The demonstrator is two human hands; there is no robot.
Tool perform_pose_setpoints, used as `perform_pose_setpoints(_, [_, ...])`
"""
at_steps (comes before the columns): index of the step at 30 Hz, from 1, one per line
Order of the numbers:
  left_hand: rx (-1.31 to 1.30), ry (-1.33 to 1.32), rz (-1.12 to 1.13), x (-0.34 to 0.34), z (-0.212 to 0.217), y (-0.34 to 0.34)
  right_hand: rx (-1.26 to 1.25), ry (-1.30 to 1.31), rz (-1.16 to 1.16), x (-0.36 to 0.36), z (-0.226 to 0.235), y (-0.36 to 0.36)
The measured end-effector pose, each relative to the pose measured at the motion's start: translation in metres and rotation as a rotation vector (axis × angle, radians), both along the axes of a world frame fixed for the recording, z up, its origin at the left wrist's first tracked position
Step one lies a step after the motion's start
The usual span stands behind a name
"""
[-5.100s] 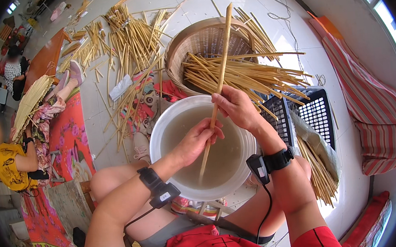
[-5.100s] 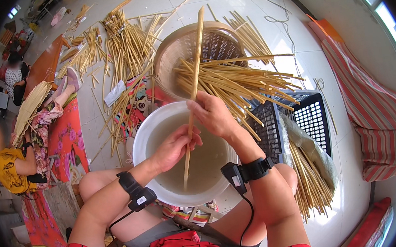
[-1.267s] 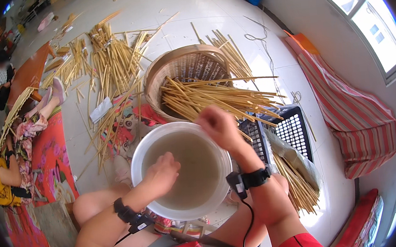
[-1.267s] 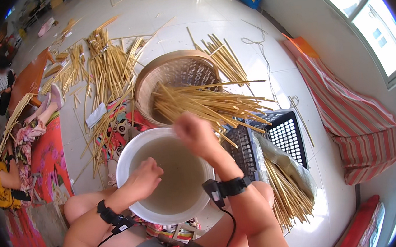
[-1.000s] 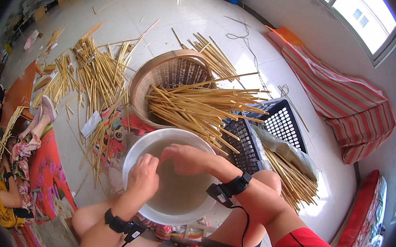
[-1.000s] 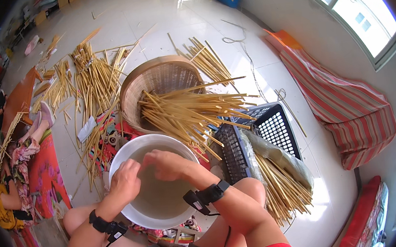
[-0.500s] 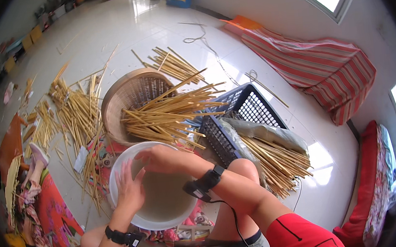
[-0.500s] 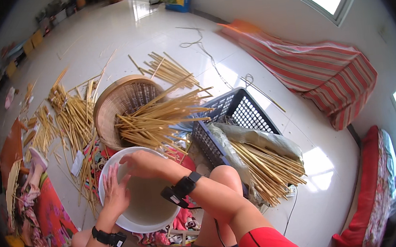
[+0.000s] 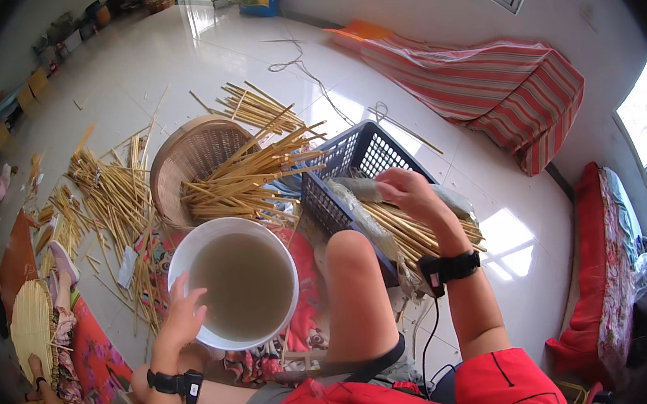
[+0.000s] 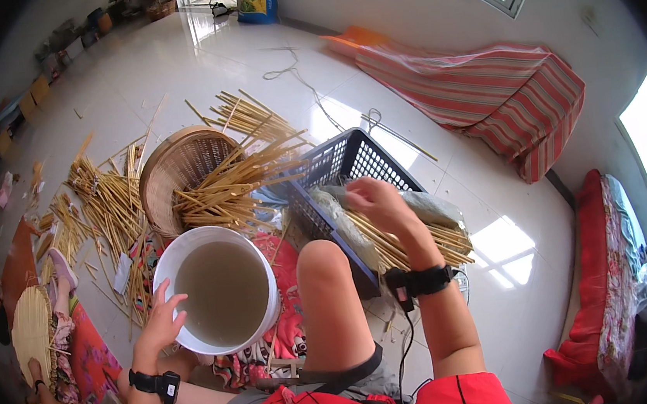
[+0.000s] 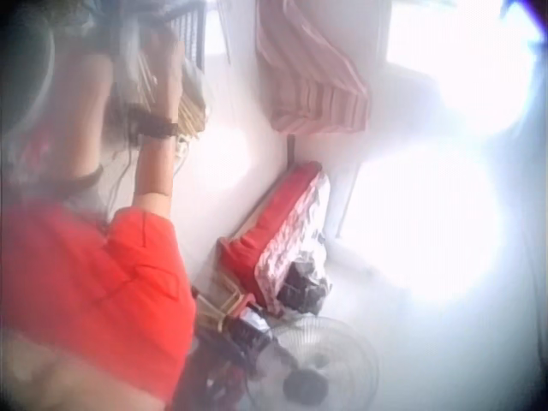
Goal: The person sits on the floor and repeatedly picks up thin bamboo sticks, dips them into a bucket of water, and rubs them with their hands. The person then places the treated sticks into a nearby basket. Another person is visible in the background working with similar materials.
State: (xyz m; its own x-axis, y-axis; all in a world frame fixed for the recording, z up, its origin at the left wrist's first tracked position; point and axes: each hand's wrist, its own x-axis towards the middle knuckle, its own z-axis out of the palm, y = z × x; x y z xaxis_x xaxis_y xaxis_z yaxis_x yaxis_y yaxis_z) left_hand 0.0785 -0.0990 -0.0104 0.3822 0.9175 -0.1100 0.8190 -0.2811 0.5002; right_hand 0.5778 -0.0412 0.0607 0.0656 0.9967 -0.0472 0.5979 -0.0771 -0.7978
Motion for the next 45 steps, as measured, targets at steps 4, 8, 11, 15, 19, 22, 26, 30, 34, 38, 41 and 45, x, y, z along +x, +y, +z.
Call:
perform_pose_setpoints(4, [0.126,-0.092,0.095,-0.005,-0.022,-0.003,0.184,-0.150,-0.594,0.126,-0.089,-0.080])
perform_pose_setpoints(8, [0.291,-0.131,0.141,-0.009,-0.035,0.005,0.300,-0.373,-1.146,0.168,-0.133,-0.164])
perform_pose_setpoints(11, [0.402,-0.069,0.114,-0.005,-0.037,0.010,0.192,-0.357,-1.354,0.195,-0.166,-0.204])
perform_pose_setpoints(15, [0.401,0.014,0.044,0.005,-0.033,0.005,0.181,-0.019,-1.431,0.219,-0.203,-0.221])
perform_pose_setpoints(19, [0.263,0.033,0.031,0.034,-0.038,-0.007,0.217,0.318,-1.431,0.263,-0.234,-0.232])
perform_pose_setpoints(22, [0.208,0.052,0.061,0.029,-0.038,-0.028,0.199,0.533,-1.402,0.214,-0.217,-0.194])
perform_pose_setpoints(26, [0.175,-0.063,0.154,0.044,-0.061,-0.032,0.236,0.527,-1.400,0.215,-0.209,-0.190])
perform_pose_setpoints(30, [0.290,-0.050,0.259,0.058,-0.055,-0.037,0.210,0.568,-1.354,0.220,-0.208,-0.195])
perform_pose_setpoints(34, [0.336,-0.049,0.290,0.058,-0.058,-0.038,0.190,0.601,-1.299,0.216,-0.205,-0.200])
perform_pose_setpoints(38, [0.328,-0.039,0.276,0.059,-0.058,-0.041,0.184,0.536,-1.325,0.199,-0.194,-0.197])
perform_pose_setpoints(41, [0.320,-0.032,0.272,0.059,-0.058,-0.041,0.184,0.512,-1.322,0.188,-0.192,-0.193])
perform_pose_setpoints(45, [0.295,-0.048,0.276,0.059,-0.058,-0.040,0.127,0.577,-1.224,0.177,-0.200,-0.193])
